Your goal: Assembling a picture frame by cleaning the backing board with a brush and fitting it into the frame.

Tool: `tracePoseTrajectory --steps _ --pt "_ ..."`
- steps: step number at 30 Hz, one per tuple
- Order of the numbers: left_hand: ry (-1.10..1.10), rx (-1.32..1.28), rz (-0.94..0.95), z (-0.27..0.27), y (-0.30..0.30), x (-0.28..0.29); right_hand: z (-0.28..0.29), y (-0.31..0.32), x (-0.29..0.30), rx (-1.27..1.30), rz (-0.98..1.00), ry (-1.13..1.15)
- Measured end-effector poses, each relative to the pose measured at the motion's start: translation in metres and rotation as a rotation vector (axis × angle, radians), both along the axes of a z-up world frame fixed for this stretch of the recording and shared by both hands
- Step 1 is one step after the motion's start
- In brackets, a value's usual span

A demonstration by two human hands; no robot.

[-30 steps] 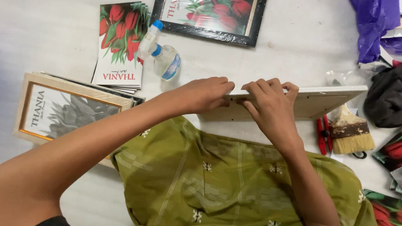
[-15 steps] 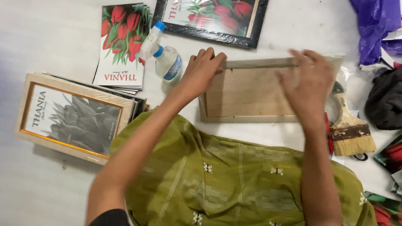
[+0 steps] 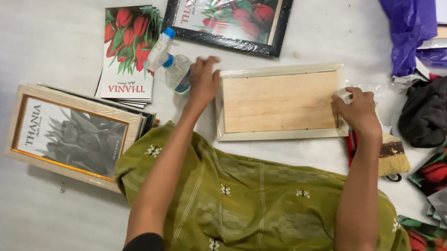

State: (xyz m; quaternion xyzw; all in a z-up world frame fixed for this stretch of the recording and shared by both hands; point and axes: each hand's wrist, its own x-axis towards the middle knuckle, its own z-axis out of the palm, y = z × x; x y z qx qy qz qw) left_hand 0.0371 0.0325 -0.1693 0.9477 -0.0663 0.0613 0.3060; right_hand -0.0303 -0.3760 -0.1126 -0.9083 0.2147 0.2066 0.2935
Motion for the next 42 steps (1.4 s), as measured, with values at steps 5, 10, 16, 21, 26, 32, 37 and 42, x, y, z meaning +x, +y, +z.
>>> tracePoseTrajectory --steps 5,10,16,21,26,32,37,42 --pt "0.707 -0.022 0.106 0.028 0.003 -0.043 0.022 0.017 -0.002 0.024 -0.09 0.053" --pt "0.6 -0.066 0.099 0.01 -0.009 -0.053 0.029 0.027 -0.002 -0.001 -0.075 0.044" --pt "0.561 0.011 0.085 -0.036 -0.01 -0.051 0.022 0.021 0.0 0.088 -0.083 0.005" --pt "0.652 0.059 0.069 -0.025 -0.009 -0.046 0.016 0.027 0.002 0.006 -0.081 0.013" --pt "0.659 0.093 -0.05 -0.044 -0.004 -0.05 0.03 0.036 0.004 0.04 -0.112 0.044" --pt "0.587 0.159 -0.005 -0.022 -0.017 -0.059 0.038 0.044 0.007 0.08 -0.125 0.055" --pt "0.475 0.107 0.002 -0.017 -0.013 -0.068 0.031 0.04 0.002 0.137 -0.111 -0.002" --pt "0.506 0.1 0.014 -0.031 -0.014 -0.071 0.038 0.047 0.005 0.045 -0.125 0.083"
